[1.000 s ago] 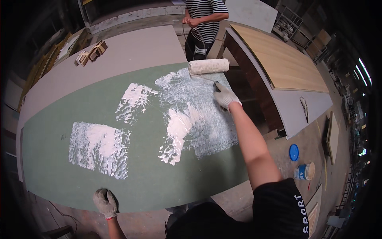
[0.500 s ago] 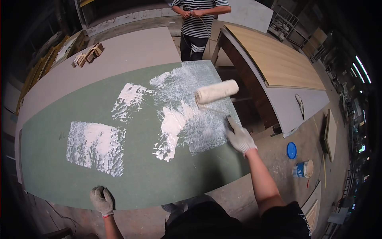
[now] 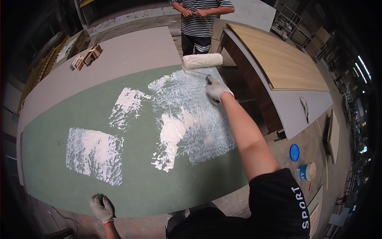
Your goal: Applying a white liquid coating to a large green board using a paint roller on a workshop table.
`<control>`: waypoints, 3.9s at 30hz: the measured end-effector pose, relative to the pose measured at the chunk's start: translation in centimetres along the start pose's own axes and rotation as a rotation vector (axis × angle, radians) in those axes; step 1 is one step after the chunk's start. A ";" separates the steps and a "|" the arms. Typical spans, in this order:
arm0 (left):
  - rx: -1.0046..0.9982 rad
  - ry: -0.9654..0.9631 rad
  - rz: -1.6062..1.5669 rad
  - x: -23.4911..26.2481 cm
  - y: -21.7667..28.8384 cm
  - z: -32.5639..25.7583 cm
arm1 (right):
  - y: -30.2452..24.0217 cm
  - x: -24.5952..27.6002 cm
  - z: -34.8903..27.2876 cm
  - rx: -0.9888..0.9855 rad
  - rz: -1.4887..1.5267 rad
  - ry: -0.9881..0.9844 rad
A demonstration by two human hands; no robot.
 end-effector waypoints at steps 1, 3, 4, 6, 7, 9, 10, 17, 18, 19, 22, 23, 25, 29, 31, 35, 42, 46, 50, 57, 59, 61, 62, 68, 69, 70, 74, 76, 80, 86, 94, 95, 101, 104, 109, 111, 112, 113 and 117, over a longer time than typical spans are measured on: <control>0.013 -0.002 -0.007 0.3 -0.2 -0.2 | -1.0 -0.5 0.7 0.002 0.004 -0.012; 0.019 -0.014 -0.026 0.4 -0.5 -0.3 | -2.0 -0.4 0.5 -0.047 0.062 -0.019; 0.007 -0.018 -0.025 0.3 -0.6 -0.2 | -1.5 -0.4 -1.0 -0.013 -0.054 -0.002; -0.032 0.003 -0.002 0.3 -1.0 -0.1 | -0.7 -0.6 -6.5 0.014 -0.094 0.030; -0.038 -0.009 -0.015 0.0 -0.9 0.0 | -0.1 -0.4 -10.5 0.038 -0.135 0.064; -0.036 0.000 -0.032 -0.3 -1.0 0.3 | 1.6 -0.3 -19.2 -0.058 -0.078 0.019; 0.053 -0.039 -0.022 0.5 -1.7 -0.3 | 0.8 -0.4 -24.2 -0.048 -0.069 -0.020; 0.034 -0.067 -0.037 0.1 -0.9 0.4 | 4.6 -0.4 -48.0 -0.152 -0.106 0.025; 0.018 -0.041 -0.031 0.2 -1.1 0.1 | 4.2 -0.2 -47.1 -0.176 -0.109 -0.015; -0.003 -0.017 -0.027 0.1 -1.2 0.0 | 3.8 0.2 -46.2 -0.205 -0.111 -0.050; 0.001 -0.018 -0.003 0.2 -1.0 -0.2 | 1.5 1.1 -36.3 -0.214 -0.167 -0.090; 0.010 -0.014 0.004 0.3 -1.1 -0.5 | 1.3 1.3 -32.0 -0.161 -0.081 -0.085; 0.016 -0.020 0.012 0.8 -1.5 -0.9 | 0.4 1.3 -22.9 -0.150 -0.154 -0.124; 0.012 0.000 0.056 0.7 -1.2 -0.7 | -2.3 0.2 -8.4 -0.064 -0.043 -0.030; 0.012 -0.053 -0.038 -0.9 -0.5 0.4 | 2.1 0.3 -1.1 0.094 -0.133 0.072; 0.002 -0.042 0.022 0.1 -0.9 0.0 | 1.1 -2.5 -5.3 0.018 -0.087 0.032; 0.029 -0.075 0.035 0.2 -1.4 0.5 | 3.4 -0.7 -40.9 -0.208 -0.015 -0.067; 0.006 -0.067 0.032 0.2 -1.7 0.5 | 3.0 -0.1 -58.8 -0.275 -0.063 -0.107; -0.038 -0.047 0.052 0.2 -1.4 0.5 | 2.0 1.2 -62.0 -0.370 -0.090 -0.173; -0.058 -0.055 0.056 0.4 -0.3 0.6 | 5.0 -1.8 -46.7 -0.155 -0.071 0.001; -0.101 -0.008 0.053 0.3 0.1 0.5 | 3.7 -1.1 -43.8 -0.205 0.015 -0.016; -0.047 -0.041 0.048 0.5 0.6 0.7 | 2.3 -0.3 -42.8 -0.230 -0.025 -0.025; -0.042 -0.020 0.059 0.6 0.6 0.6 | 2.4 -0.5 -43.4 -0.202 -0.088 -0.008; -0.385 -0.087 -0.270 2.4 7.4 -2.8 | 6.4 -4.4 -58.1 -0.158 -0.081 0.068; -0.428 -0.184 -0.308 2.2 8.9 -3.6 | 4.7 -3.5 -60.4 -0.254 -0.074 -0.022; -0.479 -0.286 -0.352 1.8 10.6 -4.3 | 4.0 -3.0 -62.7 -0.306 -0.102 -0.068; -0.737 -0.343 -0.441 -1.1 16.8 -5.0 | 3.6 -1.5 -66.4 -0.282 -0.071 -0.068; -0.724 -0.441 -0.332 -1.8 17.9 -4.9 | 5.0 -1.7 -64.8 -0.191 -0.069 -0.039; -0.747 -0.437 -0.284 -2.9 16.7 -5.2 | 4.3 -1.2 -57.4 -0.128 -0.032 -0.044; -0.776 -0.448 -0.286 -4.0 17.8 -5.6 | 4.9 -2.8 -47.9 -0.110 0.130 0.042; -0.678 -0.484 -0.163 -2.3 17.8 -5.6 | 2.6 -5.5 -53.4 -0.123 0.156 0.136; -0.669 -0.509 -0.174 -2.2 18.4 -5.3 | 2.8 -5.1 -55.6 -0.129 0.173 0.137; -0.693 -0.441 -0.260 -2.6 19.0 -5.1 | 3.9 -4.5 -65.5 -0.244 -0.015 0.023; -0.680 -0.470 -0.278 -2.1 18.8 -5.0 | 3.2 -2.2 -65.9 -0.227 -0.043 -0.080; -0.691 -0.423 -0.266 -2.3 18.8 -5.2 | 3.8 -1.5 -58.9 -0.096 -0.086 -0.066; -0.689 -0.423 -0.265 -2.3 18.7 -5.2 | 4.7 -2.5 -54.5 0.021 -0.078 -0.006; -0.686 -0.422 -0.266 -2.3 18.6 -5.2 | 4.5 -2.6 -52.0 0.028 -0.091 -0.034; -0.687 -0.421 -0.271 -2.3 18.7 -5.2 | 4.5 -3.2 -49.5 0.046 -0.076 0.010; -0.683 -0.432 -0.271 -2.4 18.6 -4.8 | 2.8 -4.6 -44.5 0.031 -0.050 0.061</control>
Point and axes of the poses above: each hand's wrist, its own z-axis towards the middle knuckle, its own x-axis out of the back of the hand, y = z × x, the point moved 1 cm from there along z, towards the middle knuckle, and after that the axes turned 5 degrees about x, right-handed, at the moved point
